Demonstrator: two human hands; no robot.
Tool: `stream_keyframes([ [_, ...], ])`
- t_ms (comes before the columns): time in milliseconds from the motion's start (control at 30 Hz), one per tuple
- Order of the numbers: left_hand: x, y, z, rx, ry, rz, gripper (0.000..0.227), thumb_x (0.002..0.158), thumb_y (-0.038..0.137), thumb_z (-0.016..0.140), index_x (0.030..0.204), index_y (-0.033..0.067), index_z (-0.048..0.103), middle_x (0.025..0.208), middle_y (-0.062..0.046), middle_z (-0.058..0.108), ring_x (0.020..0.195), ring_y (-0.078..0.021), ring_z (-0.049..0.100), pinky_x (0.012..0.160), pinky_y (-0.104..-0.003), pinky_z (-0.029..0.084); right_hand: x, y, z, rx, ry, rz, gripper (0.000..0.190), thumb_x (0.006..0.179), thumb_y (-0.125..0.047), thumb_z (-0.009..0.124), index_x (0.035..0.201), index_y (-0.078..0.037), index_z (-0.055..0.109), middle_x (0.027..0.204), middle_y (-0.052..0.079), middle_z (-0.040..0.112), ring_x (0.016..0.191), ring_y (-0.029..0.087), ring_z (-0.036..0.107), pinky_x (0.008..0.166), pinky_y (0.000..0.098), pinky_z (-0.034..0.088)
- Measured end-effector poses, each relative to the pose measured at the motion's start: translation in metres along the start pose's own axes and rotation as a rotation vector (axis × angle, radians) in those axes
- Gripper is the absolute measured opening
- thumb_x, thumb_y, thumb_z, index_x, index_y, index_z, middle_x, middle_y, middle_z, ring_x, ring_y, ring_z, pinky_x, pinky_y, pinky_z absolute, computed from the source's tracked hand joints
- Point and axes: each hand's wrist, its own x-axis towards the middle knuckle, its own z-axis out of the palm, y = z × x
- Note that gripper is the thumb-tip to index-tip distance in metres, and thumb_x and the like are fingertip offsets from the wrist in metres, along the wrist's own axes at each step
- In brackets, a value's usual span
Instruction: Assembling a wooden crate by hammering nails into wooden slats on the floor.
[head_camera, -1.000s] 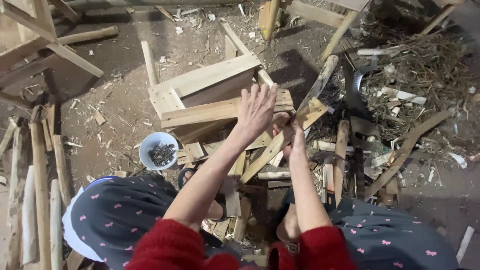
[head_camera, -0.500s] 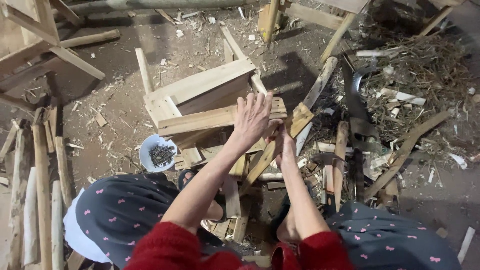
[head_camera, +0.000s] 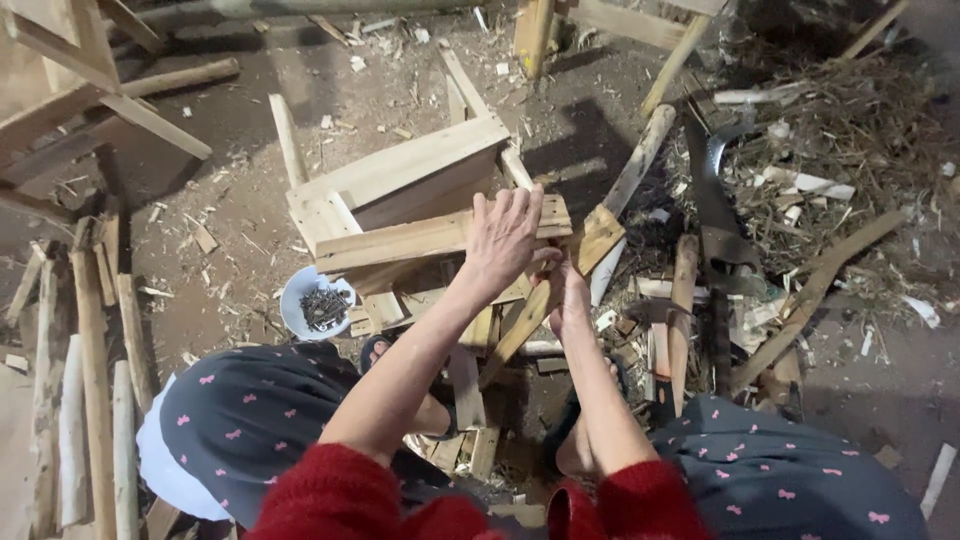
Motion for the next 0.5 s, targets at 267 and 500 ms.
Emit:
stream_keyframes([
  [267, -0.001, -0.002, 0.010, 0.027, -0.023, 0.023, 0.100, 0.060, 0.054, 0.077, 0.135, 0.0036, 0.036, 0.103, -0.006, 0.046, 0.098, -0.0241, 0.046, 0.085, -0.050, 0.035, -0.029, -0.054, 0.030, -0.025, 0.095, 0.037, 0.043, 0.077, -0.032, 0.077, 0.097, -0.001, 0.056, 0.083, 0.012, 0.064, 0.055, 0.027, 0.063, 0.047, 0.0363, 0.055],
  [500, 0.004, -0.004, 0.039, 0.045, 0.014, 0.014, 0.094, 0.061, 0.044, 0.080, 0.134, 0.0025, 0.038, 0.103, -0.008, 0.047, 0.096, -0.0245, 0.048, 0.085, -0.047, 0.036, -0.033, -0.053, 0.037, 0.055, 0.154, 0.029, 0.043, 0.075, -0.019, 0.081, 0.101, -0.002, 0.051, 0.085, 0.012, 0.063, 0.063, 0.025, 0.065, 0.059, 0.0404, 0.058],
])
